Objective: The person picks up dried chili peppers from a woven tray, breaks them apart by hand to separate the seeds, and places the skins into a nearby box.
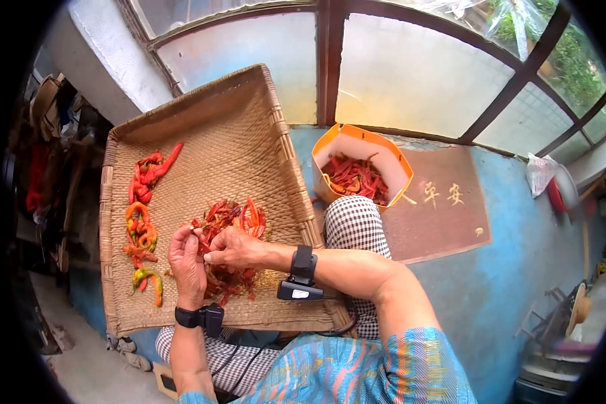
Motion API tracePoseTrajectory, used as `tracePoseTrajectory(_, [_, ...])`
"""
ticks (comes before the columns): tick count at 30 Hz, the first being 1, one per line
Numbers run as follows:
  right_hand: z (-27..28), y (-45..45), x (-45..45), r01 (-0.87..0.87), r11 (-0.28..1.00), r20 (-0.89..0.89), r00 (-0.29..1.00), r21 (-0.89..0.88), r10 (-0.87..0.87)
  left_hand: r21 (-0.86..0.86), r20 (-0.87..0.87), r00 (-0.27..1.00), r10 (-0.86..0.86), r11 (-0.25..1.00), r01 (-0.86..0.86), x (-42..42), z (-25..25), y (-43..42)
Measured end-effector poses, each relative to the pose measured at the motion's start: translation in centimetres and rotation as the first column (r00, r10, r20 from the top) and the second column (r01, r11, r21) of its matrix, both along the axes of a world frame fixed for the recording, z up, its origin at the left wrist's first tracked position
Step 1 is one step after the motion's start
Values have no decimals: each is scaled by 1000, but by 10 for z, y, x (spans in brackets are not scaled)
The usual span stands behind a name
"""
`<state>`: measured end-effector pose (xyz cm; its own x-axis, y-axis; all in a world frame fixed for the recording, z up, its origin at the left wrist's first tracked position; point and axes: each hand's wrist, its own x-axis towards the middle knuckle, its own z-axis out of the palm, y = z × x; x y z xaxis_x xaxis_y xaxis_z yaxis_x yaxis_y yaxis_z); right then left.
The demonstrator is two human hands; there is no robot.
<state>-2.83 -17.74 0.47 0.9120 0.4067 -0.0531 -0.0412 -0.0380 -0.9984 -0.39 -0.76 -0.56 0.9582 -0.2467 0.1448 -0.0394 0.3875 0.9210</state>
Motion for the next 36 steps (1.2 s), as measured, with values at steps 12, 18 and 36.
tracePoseTrajectory(12, [8, -135, 28, 589, 107, -442, 702, 801, -559, 811, 584, 730, -354, 287, -510, 10, 5, 0])
tracePoseTrajectory(18, [22, -107, 24, 457, 464, -322, 883, 759, -342, 809, 585, 746, -316, 281, -516, 12, 7, 6])
tracePoseTrajectory(36, [20, -43, 19, 250, 957, 266, 942, -145, -205, 679, 534, 845, 2, 595, -431, 2, 41, 11])
